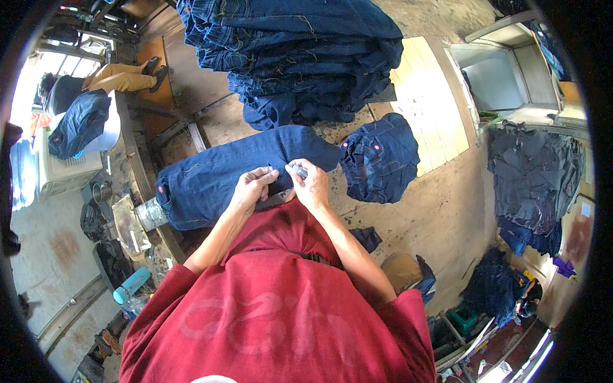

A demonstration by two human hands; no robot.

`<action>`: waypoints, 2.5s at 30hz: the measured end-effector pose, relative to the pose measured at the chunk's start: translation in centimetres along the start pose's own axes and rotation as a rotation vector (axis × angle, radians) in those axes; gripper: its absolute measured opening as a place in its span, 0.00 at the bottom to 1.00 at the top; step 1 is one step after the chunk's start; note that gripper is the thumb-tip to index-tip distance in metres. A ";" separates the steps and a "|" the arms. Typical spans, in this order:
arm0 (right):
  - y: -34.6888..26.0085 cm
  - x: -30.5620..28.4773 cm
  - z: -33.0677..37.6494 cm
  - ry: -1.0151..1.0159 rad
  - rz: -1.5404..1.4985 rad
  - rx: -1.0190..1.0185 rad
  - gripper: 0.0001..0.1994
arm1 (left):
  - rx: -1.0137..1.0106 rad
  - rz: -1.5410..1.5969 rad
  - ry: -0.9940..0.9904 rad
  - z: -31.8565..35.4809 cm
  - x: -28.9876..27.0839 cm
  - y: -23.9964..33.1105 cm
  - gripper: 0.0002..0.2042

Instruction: The person repeatedly picks up pairs of denim jeans from a pile, uses a small tool to pull out loose threads and lint from seams and pockets, and places the jeans back on the pile. The process is repeated for multiple pairs throughout the clip.

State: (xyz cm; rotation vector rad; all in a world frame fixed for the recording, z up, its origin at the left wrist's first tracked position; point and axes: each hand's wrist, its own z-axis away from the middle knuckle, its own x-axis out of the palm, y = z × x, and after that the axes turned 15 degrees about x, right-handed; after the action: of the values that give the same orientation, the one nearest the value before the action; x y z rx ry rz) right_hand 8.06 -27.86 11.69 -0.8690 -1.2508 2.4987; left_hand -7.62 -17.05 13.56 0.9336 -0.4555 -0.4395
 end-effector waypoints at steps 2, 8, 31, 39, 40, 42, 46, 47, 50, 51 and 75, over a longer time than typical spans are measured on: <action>0.2 0.3 -0.1 -0.018 -0.111 0.044 0.10 | -0.062 0.048 0.026 0.5 -0.3 -0.7 0.11; 1.0 0.8 0.3 -0.048 -0.166 0.124 0.11 | -0.093 0.283 0.136 3.6 -0.9 -1.8 0.13; 5.6 -1.4 1.2 0.299 -0.343 0.240 0.20 | 0.821 -1.300 0.758 6.1 -14.8 1.8 0.16; 8.5 -0.9 -0.1 -0.116 -1.064 0.993 0.29 | 0.717 -1.145 0.239 -2.1 -24.9 0.0 0.22; 8.5 -0.5 -0.8 -0.113 -1.135 1.021 0.26 | 0.702 -1.207 0.220 -1.9 -24.4 -0.1 0.25; 8.9 -0.4 -2.5 -0.144 -1.211 1.013 0.24 | 0.746 -1.348 0.330 1.1 -23.0 -0.6 0.35; 11.0 -4.9 -8.3 0.208 -0.892 0.909 0.31 | 0.165 -1.388 0.636 11.7 -18.9 -4.8 0.59; 11.7 -6.5 -9.9 0.224 -0.966 0.893 0.31 | 0.293 -1.344 0.689 12.9 -17.2 -6.3 0.57; 12.5 -10.5 -13.9 0.236 -1.005 0.894 0.27 | 0.527 -1.371 0.689 12.4 -12.0 -8.9 0.39; 12.4 -11.5 -14.5 0.237 -1.023 0.917 0.27 | 0.477 -1.426 0.632 11.8 -10.3 -8.9 0.33; -0.7 6.3 11.0 -0.592 -0.220 0.129 0.14 | -0.179 0.200 0.124 2.6 -16.1 0.1 0.35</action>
State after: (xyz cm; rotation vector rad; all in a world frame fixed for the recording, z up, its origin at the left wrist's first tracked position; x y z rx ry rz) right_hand -3.57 -31.95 14.79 0.0587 -1.2267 2.6977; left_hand -22.30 -9.97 12.07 0.7295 -0.3856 -0.2344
